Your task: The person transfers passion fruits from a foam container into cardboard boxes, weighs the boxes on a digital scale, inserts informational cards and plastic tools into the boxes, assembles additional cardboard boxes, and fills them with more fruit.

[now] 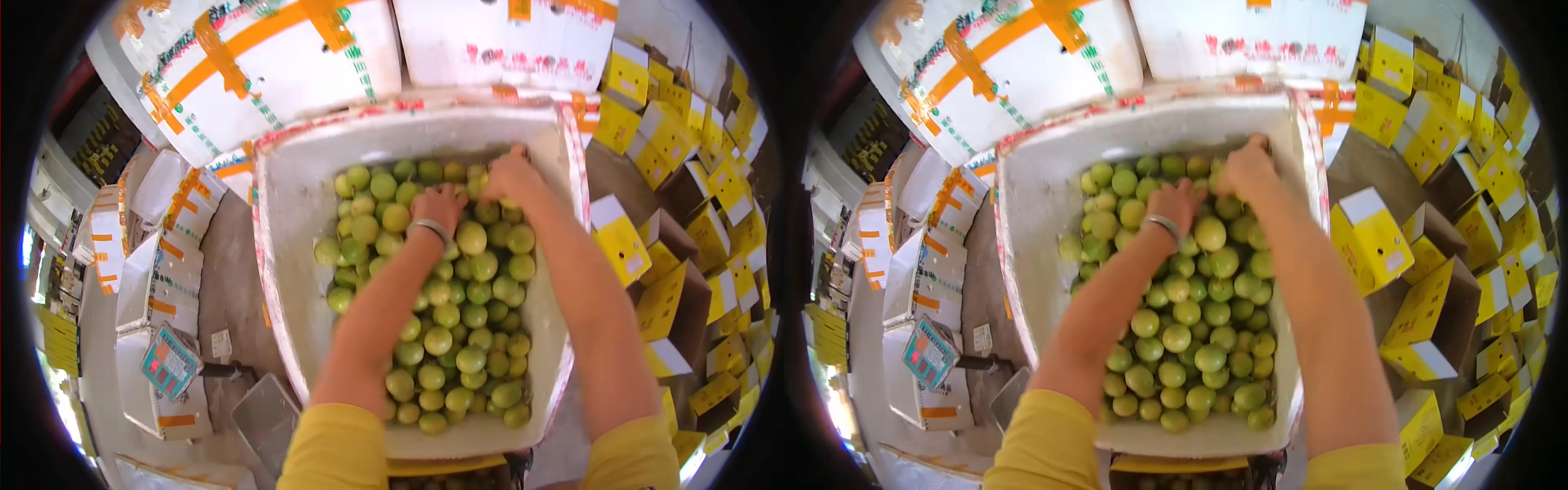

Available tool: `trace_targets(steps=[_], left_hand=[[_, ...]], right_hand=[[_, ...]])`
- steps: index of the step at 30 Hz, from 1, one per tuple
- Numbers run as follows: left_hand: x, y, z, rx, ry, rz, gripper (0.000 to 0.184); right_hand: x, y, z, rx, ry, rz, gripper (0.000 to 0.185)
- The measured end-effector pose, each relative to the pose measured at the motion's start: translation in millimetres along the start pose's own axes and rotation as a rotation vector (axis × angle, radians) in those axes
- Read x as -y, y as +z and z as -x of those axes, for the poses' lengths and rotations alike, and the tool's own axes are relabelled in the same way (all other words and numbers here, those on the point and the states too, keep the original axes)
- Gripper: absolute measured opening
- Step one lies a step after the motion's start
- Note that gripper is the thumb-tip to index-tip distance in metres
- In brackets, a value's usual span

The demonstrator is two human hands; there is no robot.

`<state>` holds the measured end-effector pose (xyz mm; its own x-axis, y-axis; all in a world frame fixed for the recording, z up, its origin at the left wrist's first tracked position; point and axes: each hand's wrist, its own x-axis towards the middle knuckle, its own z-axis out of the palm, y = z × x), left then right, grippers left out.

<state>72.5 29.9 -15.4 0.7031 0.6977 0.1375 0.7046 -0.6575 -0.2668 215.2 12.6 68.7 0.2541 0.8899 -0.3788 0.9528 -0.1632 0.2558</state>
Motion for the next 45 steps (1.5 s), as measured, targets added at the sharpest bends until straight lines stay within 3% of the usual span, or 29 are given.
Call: trace_targets(steps=[2, 3, 6, 8, 9, 11, 12, 13, 15, 17, 19, 20, 21, 23, 26, 27, 30, 31, 33, 34, 38, 40, 45], left_hand=[[8, -14, 48, -0.205, 0.039, 0.171, 0.033], [8, -36, 82, -0.183, -0.017, 0.333, 0.036], [-1, -51, 186, -0.202, -0.042, 0.873, 0.048], [-21, -89, 268, 0.141, -0.044, 0.924, 0.055], [-37, -97, 308, 0.234, -0.037, 0.984, 0.057], [-66, -96, 382, 0.255, 0.106, 1.105, 0.054], [-81, -103, 409, 0.286, 0.135, 1.108, 0.053], [-96, -101, 440, 0.522, 0.037, 1.234, 0.053], [-119, -97, 487, 1.113, -0.183, 1.366, 0.058], [-119, -105, 500, 1.364, -0.291, 1.345, 0.064], [-140, -75, 563, 1.109, -0.317, 1.1, 0.068], [-145, -75, 580, 0.74, -0.118, 0.927, 0.067], [-148, -80, 589, 0.743, -0.127, 0.928, 0.067], [-154, -93, 599, 0.846, 0.241, 0.773, 0.065], [-177, -77, 628, 0.753, 0.234, 0.71, 0.046], [-183, -65, 636, 0.673, 0.249, 0.64, 0.038], [-184, -55, 635, 0.584, 0.136, 0.682, 0.03], [-176, -57, 629, 0.376, 0.129, 0.736, 0.019], [-148, -80, 604, 0.594, 0.119, 0.639, 0.016], [-132, -93, 596, 0.563, 0.141, 0.649, 0.015], [-66, -141, 593, 0.859, 0.155, 0.49, 0.017], [-23, -180, 598, 0.921, 0.048, 0.487, 0.022], [67, -210, 653, 0.662, -0.189, 0.548, 0.023]], right_hand=[[-7, 18, -26, -0.017, 0.04, -0.31, 0.077], [-7, 18, -21, -0.042, 0.08, -0.488, 0.081], [-11, 40, -36, -0.219, 0.057, -0.552, 0.085], [-4, 41, -8, -0.268, 0.066, -0.549, 0.08], [-2, 39, 22, -0.363, 0.007, -0.692, 0.076], [8, 50, 75, -0.545, -0.144, -0.935, 0.067], [13, 57, 104, -0.512, -0.228, -0.929, 0.066], [17, 66, 135, -0.466, -0.315, -0.926, 0.065], [23, 93, 201, -0.059, -0.615, -1.247, 0.063], [32, 130, 259, 0.094, -0.994, -1.117, 0.06], [47, 161, 315, 0.364, -1.101, -1.041, 0.06], [57, 175, 339, 0.494, -1.129, -1.036, 0.06], [68, 188, 358, 0.618, -1.155, -1.023, 0.06], [92, 205, 389, 0.887, -1.09, -0.949, 0.059], [120, 250, 432, 0.475, -1.058, -0.828, 0.066], [121, 253, 435, 0.353, -1.178, -0.762, 0.066], [119, 241, 425, 0.199, -1.167, -0.779, 0.057], [111, 231, 420, 0.15, -1.093, -0.784, 0.055], [95, 224, 407, -0.035, -0.97, -0.83, 0.045], [87, 226, 401, -0.063, -0.891, -0.839, 0.044], [63, 227, 367, -0.125, -0.672, -0.876, 0.044], [58, 231, 344, -0.13, -0.549, -0.914, 0.046], [74, 203, 289, -0.37, -0.477, -0.892, 0.054]])
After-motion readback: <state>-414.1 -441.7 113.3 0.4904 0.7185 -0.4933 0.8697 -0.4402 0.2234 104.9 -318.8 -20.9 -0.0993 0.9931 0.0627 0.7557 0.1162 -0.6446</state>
